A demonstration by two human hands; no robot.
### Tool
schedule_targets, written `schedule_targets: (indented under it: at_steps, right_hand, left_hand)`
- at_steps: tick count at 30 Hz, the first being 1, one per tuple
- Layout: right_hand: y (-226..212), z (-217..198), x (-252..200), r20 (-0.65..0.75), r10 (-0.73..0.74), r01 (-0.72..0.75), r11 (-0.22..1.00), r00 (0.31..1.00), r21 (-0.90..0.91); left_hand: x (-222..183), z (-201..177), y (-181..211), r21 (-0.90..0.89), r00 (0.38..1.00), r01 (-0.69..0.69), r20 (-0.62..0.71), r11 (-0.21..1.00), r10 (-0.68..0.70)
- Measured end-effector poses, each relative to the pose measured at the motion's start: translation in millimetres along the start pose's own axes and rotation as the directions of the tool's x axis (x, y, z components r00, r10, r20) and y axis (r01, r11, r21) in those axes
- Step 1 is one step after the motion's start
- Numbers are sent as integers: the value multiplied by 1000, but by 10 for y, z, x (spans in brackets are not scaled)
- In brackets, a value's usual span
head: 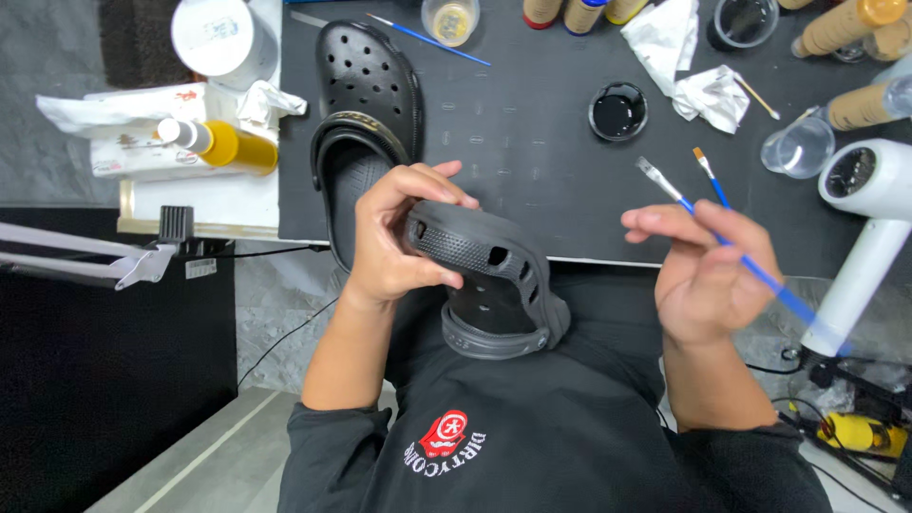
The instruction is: The person uses a hair dryer to heat a black foam shoe and then applies black liquid to the textured side of the shoe using a small paintbrush.
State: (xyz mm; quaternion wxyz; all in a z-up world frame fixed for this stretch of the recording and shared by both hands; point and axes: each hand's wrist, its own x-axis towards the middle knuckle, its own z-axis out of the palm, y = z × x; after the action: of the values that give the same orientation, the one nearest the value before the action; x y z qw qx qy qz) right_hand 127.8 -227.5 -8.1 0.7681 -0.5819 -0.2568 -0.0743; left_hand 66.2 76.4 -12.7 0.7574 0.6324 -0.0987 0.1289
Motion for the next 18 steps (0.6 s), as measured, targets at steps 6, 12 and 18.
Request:
schedule_targets:
  at_steps: [6, 12, 18]
  right_hand:
    - [385, -347, 306, -154, 174, -171, 985, 973, 28]
    - [544, -256, 646, -109, 139, -158, 971, 984, -180]
    - [485, -64, 920, 13, 134, -103, 817, 991, -568]
  left_hand:
    - [2, -71, 84, 40, 994, 20, 107, 999, -24]
    - [-4, -30, 70, 58, 977, 83, 193, 995, -93]
    - [70, 50, 87, 136, 961, 200, 167, 970, -221]
